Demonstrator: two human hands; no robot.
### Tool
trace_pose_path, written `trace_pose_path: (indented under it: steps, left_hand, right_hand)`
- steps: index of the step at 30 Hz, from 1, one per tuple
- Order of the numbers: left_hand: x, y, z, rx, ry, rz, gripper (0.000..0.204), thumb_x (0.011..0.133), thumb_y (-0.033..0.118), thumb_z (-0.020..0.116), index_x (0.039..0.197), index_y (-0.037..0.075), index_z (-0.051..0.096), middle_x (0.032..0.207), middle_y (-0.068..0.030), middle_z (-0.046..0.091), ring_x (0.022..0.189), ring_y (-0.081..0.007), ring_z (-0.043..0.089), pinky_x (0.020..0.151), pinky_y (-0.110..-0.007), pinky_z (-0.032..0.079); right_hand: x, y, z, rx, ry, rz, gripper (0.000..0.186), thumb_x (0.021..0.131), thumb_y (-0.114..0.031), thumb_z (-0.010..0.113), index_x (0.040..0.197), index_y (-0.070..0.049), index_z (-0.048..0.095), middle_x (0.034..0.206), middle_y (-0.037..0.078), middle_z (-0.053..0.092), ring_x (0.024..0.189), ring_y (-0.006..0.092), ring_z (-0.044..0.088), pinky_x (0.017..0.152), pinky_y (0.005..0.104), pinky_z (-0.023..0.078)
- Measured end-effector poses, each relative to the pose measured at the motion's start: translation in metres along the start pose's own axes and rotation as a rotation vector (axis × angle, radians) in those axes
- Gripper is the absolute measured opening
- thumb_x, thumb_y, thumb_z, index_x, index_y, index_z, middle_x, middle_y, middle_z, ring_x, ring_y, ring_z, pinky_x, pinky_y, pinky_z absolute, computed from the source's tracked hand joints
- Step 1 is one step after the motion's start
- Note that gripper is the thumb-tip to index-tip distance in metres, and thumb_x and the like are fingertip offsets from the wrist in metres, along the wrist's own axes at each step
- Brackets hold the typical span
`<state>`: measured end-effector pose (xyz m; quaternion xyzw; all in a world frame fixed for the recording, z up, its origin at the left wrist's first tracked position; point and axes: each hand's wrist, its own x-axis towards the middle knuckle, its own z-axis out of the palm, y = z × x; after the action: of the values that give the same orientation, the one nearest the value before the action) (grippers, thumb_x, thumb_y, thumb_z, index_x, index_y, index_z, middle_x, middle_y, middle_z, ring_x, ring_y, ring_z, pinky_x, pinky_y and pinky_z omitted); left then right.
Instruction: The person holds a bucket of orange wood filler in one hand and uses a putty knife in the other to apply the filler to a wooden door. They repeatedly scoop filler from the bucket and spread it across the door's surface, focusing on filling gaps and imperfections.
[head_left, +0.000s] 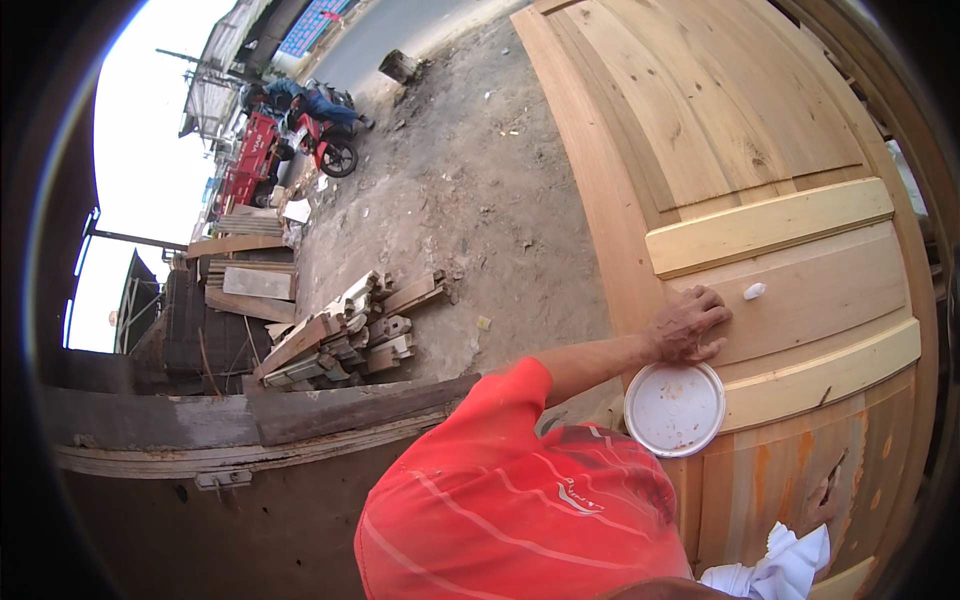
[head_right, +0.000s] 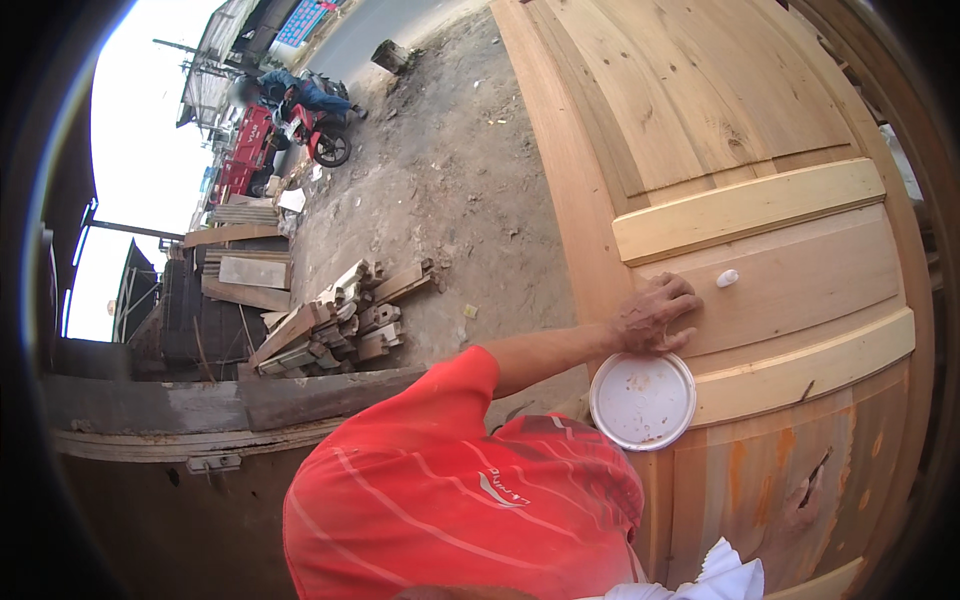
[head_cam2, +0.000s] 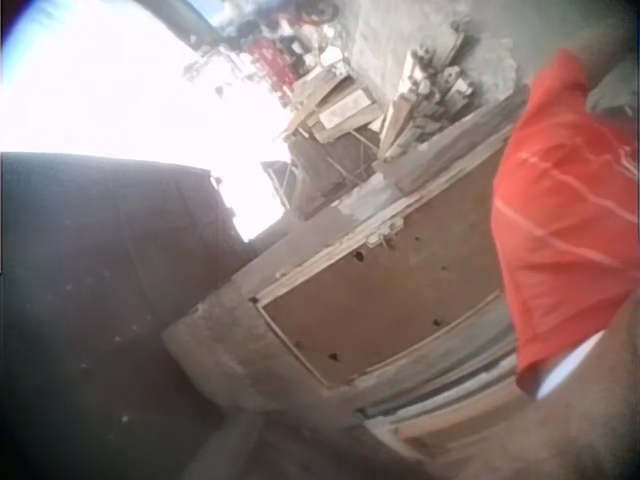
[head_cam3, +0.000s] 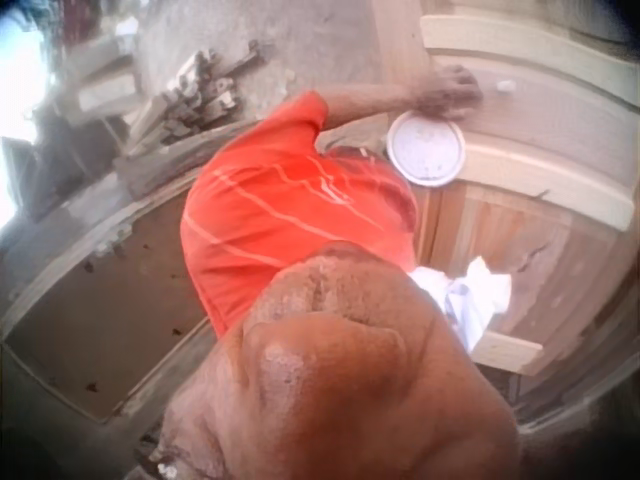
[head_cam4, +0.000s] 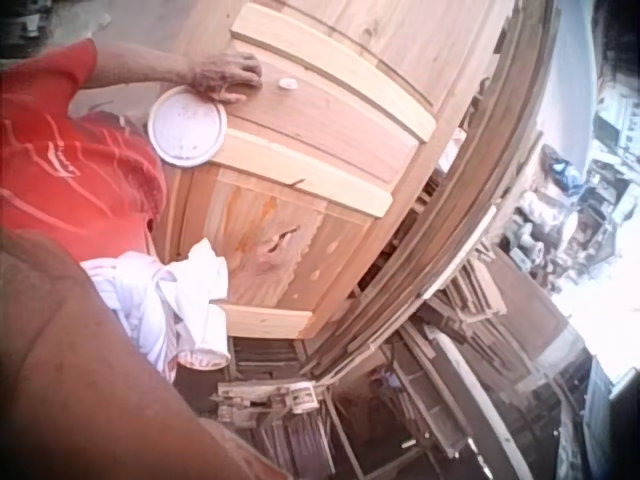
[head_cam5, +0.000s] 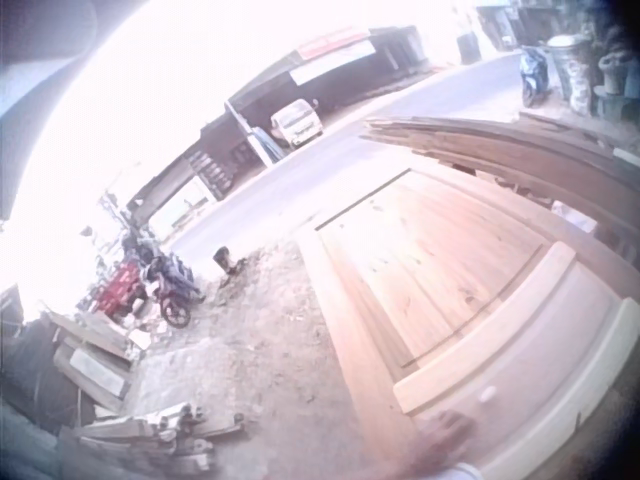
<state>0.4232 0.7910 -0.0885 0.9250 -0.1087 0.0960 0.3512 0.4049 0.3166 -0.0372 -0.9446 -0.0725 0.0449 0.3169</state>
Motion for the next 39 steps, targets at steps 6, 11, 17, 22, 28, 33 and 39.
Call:
trace_pose_path:
  steps: [6,11,17,22,28,33,39]
  left_hand:
    - [0.007,0.004,-0.006,0.021,-0.024,-0.014,0.041,0.087,0.031,0.075,0.118,0.006,0.064,0.115,-0.0158,0.058,0.113,-0.0368,0.054,0.100,-0.048,0.049]
    - [0.006,0.000,0.000,0.025,-0.002,0.007,0.041,0.088,0.033,0.073,0.117,0.005,0.064,0.115,-0.0155,0.058,0.113,-0.0369,0.054,0.099,-0.048,0.048]
    - [0.004,0.002,0.004,0.030,0.020,0.020,0.041,0.086,0.033,0.073,0.116,0.006,0.065,0.115,-0.0154,0.058,0.113,-0.0354,0.055,0.099,-0.046,0.048]
    - [-0.009,0.003,0.003,0.071,0.008,-0.033,0.040,0.086,0.032,0.073,0.116,0.007,0.065,0.115,-0.0152,0.060,0.113,-0.0355,0.055,0.100,-0.047,0.048]
    - [0.007,-0.002,0.013,0.161,0.107,-0.026,0.047,0.085,0.032,0.074,0.124,0.008,0.065,0.127,-0.0164,0.058,0.124,-0.0366,0.053,0.111,-0.049,0.042]
    - [0.006,-0.014,0.020,0.309,0.134,0.024,0.037,0.089,0.029,0.073,0.119,0.010,0.068,0.125,-0.0134,0.062,0.125,-0.0336,0.054,0.108,-0.049,0.042]
    - [0.014,-0.023,0.023,0.398,0.097,0.062,0.041,0.092,0.036,0.072,0.123,0.010,0.071,0.127,-0.0115,0.066,0.126,-0.0303,0.057,0.112,-0.046,0.042]
  right_hand:
    - [-0.053,-0.049,0.034,0.127,0.013,0.152,0.041,0.107,-0.019,0.057,0.146,-0.005,0.060,0.107,0.013,0.069,0.096,0.0280,0.063,0.087,0.0388,0.050]
    - [-0.087,-0.055,0.044,0.177,0.056,0.261,0.041,0.108,-0.019,0.057,0.146,-0.004,0.060,0.103,0.011,0.067,0.091,0.0246,0.060,0.083,0.0368,0.050]
    - [-0.132,-0.044,0.045,0.213,0.159,0.401,0.042,0.108,-0.020,0.058,0.146,-0.003,0.059,0.099,0.009,0.066,0.085,0.0206,0.058,0.078,0.0344,0.049]
    - [-0.173,-0.030,0.042,0.253,0.223,0.502,0.043,0.108,-0.021,0.058,0.146,-0.002,0.059,0.095,0.007,0.064,0.080,0.0172,0.055,0.074,0.0324,0.048]
    - [-0.218,-0.005,0.027,0.342,0.342,0.595,0.043,0.109,-0.022,0.058,0.146,-0.001,0.059,0.090,0.005,0.062,0.075,0.0131,0.053,0.069,0.0300,0.047]
    - [-0.233,-0.026,0.017,0.277,0.440,0.678,0.040,0.104,-0.020,0.065,0.142,-0.009,0.066,0.088,0.005,0.071,0.074,0.0117,0.064,0.071,0.0300,0.052]
    - [-0.283,-0.028,0.027,0.386,0.443,0.687,0.040,0.102,-0.022,0.067,0.139,-0.005,0.067,0.091,0.008,0.071,0.077,0.0142,0.067,0.073,0.0329,0.055]
